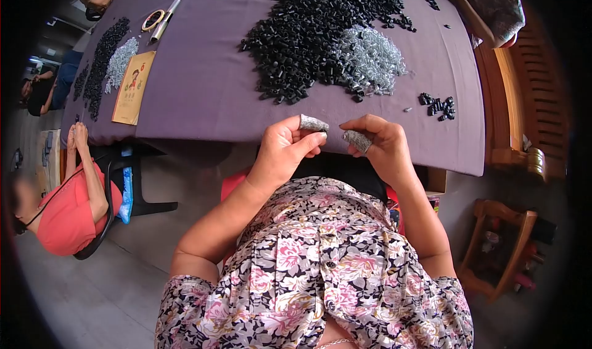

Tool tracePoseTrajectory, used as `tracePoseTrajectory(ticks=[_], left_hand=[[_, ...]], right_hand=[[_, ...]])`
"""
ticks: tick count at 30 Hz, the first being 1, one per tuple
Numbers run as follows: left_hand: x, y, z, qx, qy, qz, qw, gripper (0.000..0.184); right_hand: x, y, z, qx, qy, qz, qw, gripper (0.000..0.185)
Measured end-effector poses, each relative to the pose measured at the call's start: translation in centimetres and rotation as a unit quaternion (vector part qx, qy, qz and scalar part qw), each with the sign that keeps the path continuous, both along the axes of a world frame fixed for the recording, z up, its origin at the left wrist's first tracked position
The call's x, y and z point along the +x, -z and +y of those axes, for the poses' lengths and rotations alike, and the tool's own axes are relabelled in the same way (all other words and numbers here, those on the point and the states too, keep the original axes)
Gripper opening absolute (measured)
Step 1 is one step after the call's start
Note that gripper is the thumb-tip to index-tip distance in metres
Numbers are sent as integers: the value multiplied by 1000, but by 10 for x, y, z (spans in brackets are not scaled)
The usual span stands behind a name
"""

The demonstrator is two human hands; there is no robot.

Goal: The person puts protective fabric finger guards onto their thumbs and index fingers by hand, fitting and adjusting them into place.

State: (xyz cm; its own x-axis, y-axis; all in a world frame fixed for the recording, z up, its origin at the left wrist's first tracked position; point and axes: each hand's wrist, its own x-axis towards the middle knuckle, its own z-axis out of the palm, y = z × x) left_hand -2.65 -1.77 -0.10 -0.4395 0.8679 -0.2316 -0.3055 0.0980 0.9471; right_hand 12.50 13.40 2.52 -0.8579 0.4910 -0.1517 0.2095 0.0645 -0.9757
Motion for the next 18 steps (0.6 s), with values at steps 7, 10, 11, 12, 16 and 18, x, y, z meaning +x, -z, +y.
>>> tracePoseTrajectory(ticks=[7,10,11,12,16,18], left_hand=[[5,5,5,3,27,-19,999,14],[5,5,7,1,27,-36,999,14],[5,6,7,0,26,-41,999,14],[5,5,7,-6,27,-57,998,14],[6,1,9,-8,34,-91,995,14],[7,3,9,-4,37,-81,996,15]], right_hand=[[0,3,-1,70,-24,39,997,36],[-1,5,-6,-44,13,36,998,30],[0,7,-5,-50,9,29,998,28],[0,9,-3,-56,5,22,998,26],[-1,3,-4,-73,-2,22,997,19],[-1,5,-5,-75,3,24,997,17]])
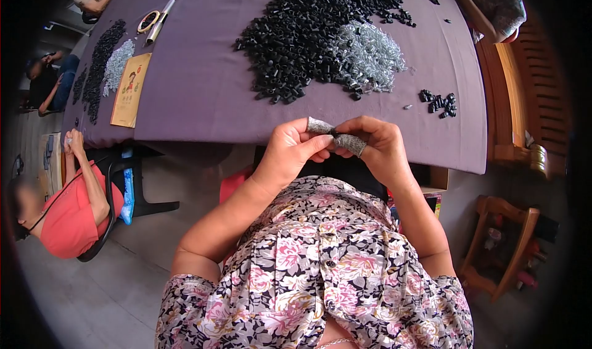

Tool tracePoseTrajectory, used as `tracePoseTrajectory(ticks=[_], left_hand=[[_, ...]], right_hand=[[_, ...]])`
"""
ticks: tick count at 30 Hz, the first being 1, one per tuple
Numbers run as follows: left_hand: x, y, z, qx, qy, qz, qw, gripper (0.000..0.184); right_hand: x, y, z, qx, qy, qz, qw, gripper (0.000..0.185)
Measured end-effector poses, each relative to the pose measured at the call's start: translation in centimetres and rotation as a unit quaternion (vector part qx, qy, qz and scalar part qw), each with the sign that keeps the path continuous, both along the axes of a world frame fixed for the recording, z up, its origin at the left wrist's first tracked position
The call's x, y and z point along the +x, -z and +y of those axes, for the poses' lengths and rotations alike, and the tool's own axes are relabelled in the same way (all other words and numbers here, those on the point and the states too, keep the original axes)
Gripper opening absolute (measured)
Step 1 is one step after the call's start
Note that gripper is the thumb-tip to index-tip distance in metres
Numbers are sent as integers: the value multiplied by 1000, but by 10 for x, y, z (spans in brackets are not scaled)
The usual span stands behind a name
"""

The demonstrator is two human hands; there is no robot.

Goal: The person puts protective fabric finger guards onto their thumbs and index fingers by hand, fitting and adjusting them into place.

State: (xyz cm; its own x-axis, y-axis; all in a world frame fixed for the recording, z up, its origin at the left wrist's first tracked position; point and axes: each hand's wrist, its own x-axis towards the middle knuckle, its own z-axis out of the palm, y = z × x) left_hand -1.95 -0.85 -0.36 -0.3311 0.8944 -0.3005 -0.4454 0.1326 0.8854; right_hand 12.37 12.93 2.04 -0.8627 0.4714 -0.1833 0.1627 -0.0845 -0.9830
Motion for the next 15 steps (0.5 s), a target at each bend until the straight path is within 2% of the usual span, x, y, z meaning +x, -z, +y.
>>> tracePoseTrajectory(ticks=[8,11,15], left_hand=[[3,0,-2,10,8,78,997,14],[2,5,-5,11,11,61,998,14],[-1,5,-7,-3,7,-38,999,13]], right_hand=[[-2,-3,1,-14,-19,-18,1000,12],[-2,0,4,-27,-33,-16,999,10],[-2,5,2,16,-29,21,999,9]])
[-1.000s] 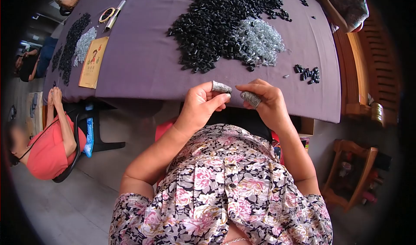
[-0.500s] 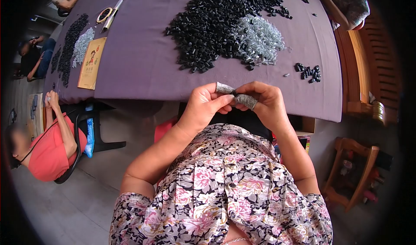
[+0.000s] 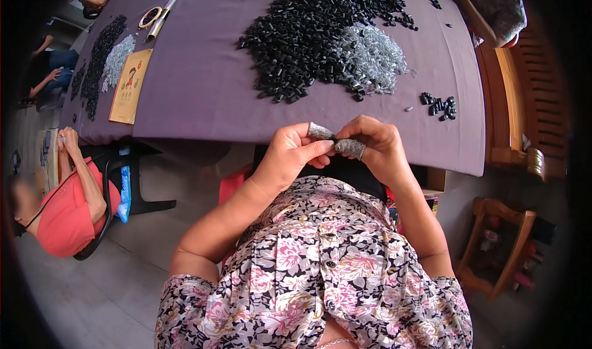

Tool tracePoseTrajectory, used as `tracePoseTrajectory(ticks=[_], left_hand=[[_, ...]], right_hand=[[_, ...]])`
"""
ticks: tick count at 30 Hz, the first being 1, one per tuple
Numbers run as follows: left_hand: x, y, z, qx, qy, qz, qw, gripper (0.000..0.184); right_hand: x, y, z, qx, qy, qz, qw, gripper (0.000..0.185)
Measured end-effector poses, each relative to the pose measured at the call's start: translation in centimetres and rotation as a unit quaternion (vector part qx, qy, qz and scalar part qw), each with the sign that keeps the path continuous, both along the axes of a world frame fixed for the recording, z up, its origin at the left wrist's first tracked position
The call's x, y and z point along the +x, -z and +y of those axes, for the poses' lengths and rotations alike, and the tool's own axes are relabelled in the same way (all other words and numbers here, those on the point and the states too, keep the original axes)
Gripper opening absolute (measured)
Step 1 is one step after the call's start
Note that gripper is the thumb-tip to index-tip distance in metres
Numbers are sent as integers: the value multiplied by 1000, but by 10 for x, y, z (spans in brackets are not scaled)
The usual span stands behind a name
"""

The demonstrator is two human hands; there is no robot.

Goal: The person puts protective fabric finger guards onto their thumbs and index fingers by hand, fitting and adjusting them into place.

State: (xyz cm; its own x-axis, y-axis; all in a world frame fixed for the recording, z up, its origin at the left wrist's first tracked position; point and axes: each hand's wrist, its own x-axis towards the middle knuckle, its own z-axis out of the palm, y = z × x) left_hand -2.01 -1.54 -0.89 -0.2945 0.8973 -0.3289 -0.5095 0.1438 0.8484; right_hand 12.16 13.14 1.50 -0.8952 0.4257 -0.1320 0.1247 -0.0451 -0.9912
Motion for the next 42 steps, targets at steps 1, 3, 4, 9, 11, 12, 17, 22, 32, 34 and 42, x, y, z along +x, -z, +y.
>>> tracePoseTrajectory(ticks=[1,3,4,9,11,12,17,22,32,34,42], left_hand=[[0,0,0,-1,0,-6,1000,13],[1,1,0,1,5,4,1000,12],[1,1,1,5,10,20,1000,12],[4,1,2,16,9,64,998,12],[5,0,2,10,3,58,998,12],[6,-1,2,12,0,46,999,12],[7,-9,2,19,-8,-45,999,13],[3,-6,2,11,24,-39,999,13],[7,-1,7,53,-27,-51,997,12],[9,1,7,55,-40,-46,997,13],[16,-6,13,79,-79,-97,989,16]], right_hand=[[0,1,-1,18,7,16,1000,9],[1,-4,-3,21,8,-11,1000,9],[1,-7,-4,23,8,-24,999,9],[2,-5,-4,2,10,-16,1000,9],[2,-3,-3,10,12,2,1000,9],[1,-2,-3,18,14,12,1000,9],[0,4,0,-82,16,55,995,9],[0,-3,-1,-76,5,63,995,9],[3,-11,-9,76,35,43,996,23],[1,-12,-14,39,52,61,996,25],[-3,-25,-14,290,14,8,957,55]])
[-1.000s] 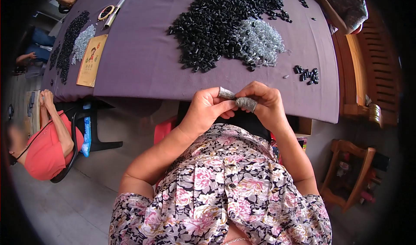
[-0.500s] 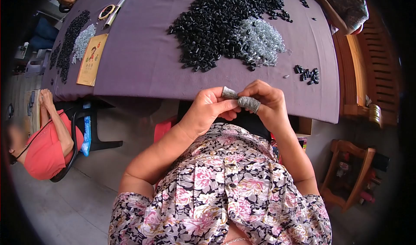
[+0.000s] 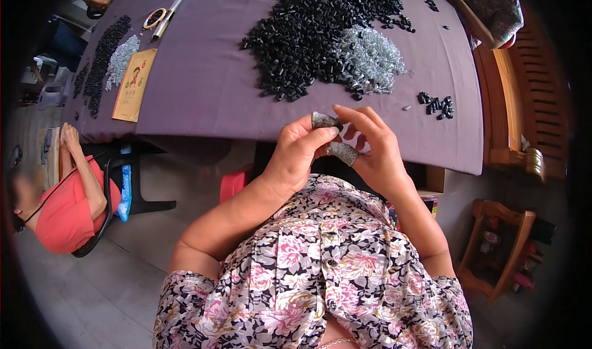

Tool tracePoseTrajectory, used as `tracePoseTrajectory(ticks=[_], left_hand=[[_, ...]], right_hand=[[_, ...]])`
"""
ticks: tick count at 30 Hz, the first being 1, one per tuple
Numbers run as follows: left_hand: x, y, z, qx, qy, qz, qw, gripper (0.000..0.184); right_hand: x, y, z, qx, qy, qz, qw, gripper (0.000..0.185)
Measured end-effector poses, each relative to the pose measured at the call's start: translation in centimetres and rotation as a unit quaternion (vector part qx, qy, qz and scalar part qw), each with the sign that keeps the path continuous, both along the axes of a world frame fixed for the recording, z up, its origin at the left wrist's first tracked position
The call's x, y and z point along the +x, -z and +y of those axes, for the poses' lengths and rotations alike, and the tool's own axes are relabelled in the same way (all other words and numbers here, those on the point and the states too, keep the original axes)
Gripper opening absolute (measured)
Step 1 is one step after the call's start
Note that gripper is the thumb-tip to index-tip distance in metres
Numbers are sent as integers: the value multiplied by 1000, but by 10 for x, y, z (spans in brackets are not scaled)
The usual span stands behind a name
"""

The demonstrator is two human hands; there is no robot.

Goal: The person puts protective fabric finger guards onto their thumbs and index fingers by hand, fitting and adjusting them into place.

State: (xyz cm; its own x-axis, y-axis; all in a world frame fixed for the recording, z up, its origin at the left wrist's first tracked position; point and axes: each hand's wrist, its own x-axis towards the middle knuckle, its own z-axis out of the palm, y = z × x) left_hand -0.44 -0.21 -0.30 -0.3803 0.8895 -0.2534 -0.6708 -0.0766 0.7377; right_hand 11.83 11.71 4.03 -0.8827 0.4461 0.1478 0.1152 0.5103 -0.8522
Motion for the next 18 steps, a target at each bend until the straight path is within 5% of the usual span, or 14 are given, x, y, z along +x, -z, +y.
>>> tracePoseTrajectory(ticks=[5,11,18], left_hand=[[6,-1,2,7,-8,-20,1000,17],[9,3,2,-24,9,65,998,15],[15,24,9,-57,32,315,947,21]], right_hand=[[-6,21,-1,208,10,47,977,56],[0,30,-1,246,-4,19,969,52],[6,35,2,247,-17,12,969,48]])
